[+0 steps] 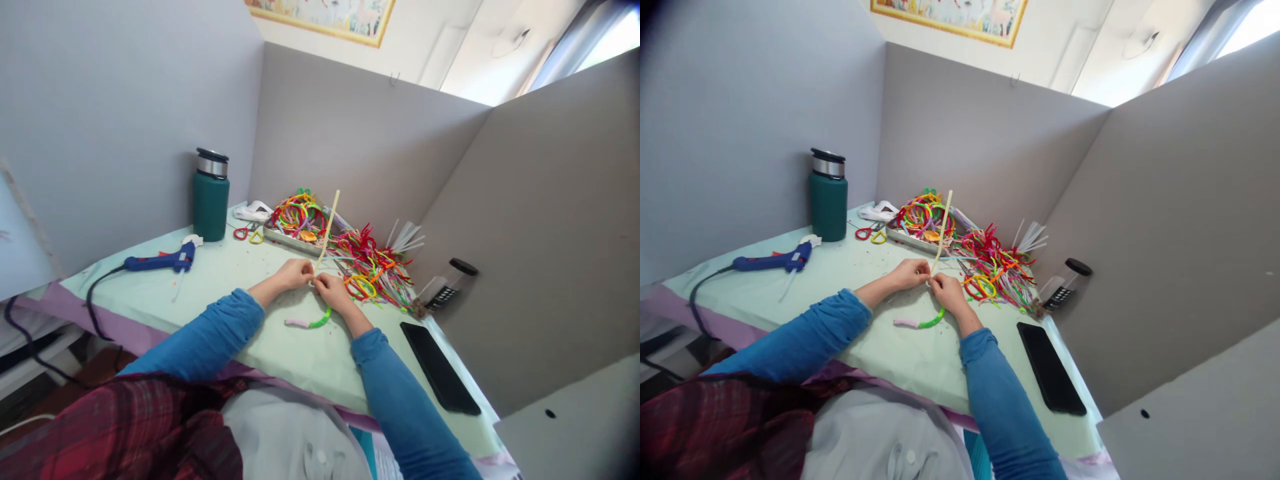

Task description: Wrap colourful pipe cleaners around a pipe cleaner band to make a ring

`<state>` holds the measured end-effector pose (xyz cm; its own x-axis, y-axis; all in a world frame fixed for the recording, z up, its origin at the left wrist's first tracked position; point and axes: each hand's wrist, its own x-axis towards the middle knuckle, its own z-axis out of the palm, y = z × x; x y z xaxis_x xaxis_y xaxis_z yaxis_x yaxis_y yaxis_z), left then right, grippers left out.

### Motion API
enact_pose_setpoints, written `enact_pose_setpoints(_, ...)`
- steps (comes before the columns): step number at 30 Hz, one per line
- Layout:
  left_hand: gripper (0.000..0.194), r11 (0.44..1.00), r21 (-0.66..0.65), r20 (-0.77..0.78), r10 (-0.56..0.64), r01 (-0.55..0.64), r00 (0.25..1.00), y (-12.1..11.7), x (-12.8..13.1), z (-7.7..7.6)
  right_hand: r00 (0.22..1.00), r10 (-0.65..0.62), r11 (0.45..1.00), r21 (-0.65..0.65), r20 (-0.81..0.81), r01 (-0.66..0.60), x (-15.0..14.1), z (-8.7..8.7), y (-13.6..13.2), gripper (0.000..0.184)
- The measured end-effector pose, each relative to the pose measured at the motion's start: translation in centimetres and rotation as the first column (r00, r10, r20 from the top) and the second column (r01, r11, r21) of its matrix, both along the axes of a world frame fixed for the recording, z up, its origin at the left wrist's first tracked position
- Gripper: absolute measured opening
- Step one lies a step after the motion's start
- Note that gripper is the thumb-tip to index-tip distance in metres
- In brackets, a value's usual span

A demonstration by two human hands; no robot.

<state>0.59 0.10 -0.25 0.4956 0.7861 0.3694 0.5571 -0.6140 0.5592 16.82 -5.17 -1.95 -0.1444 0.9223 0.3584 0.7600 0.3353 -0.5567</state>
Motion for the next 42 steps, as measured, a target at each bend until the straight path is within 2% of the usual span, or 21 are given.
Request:
enact_pose_setpoints(10, 0.019, 0.993, 0.108, 0.003, -0.043, 0.042, 0.999, -0.1, -0.1, 0.1, 0.998, -0.019, 0.999, -0.051, -0.066, 0.015, 0.1, 0.3, -0.1, 0.023)
enact_pose_setpoints(29, 0.023, 0.988, 0.141, 0.03, -0.064, 0.059, 0.998, -0.1, -0.1, 0.3, 0.983, 0.017, 0.998, -0.053, -0.182, -0.027, 0.5, -0.2, 0.4, 0.021)
enact_pose_setpoints(31, 0.024, 0.995, 0.083, 0.056, -0.056, 0.051, 0.997, -0.1, -0.1, 0.5, 0.978, 0.015, 0.998, -0.063, -0.207, -0.028, 0.5, -0.1, 0.4, 0.021)
enact_pose_setpoints(34, 0.028, 0.988, -0.133, 0.137, -0.059, 0.077, 0.989, -0.1, -0.1, 0.6, 0.962, 0.014, 0.994, -0.102, -0.273, -0.044, 0.4, 0.2, 0.1, 0.021)
enact_pose_setpoints(38, 0.032, 0.892, -0.402, 0.317, -0.076, 0.206, 0.945, 0.0, -0.2, 1.0, 0.915, 0.053, 0.982, -0.143, -0.401, -0.12, 0.3, 1.0, -0.5, 0.024)
enact_pose_setpoints(42, 0.035, 0.803, -0.509, 0.46, -0.05, 0.309, 0.887, -0.2, -0.4, 1.5, 0.862, 0.102, 0.972, -0.135, -0.497, -0.193, 0.3, 1.5, -1.0, 0.027)
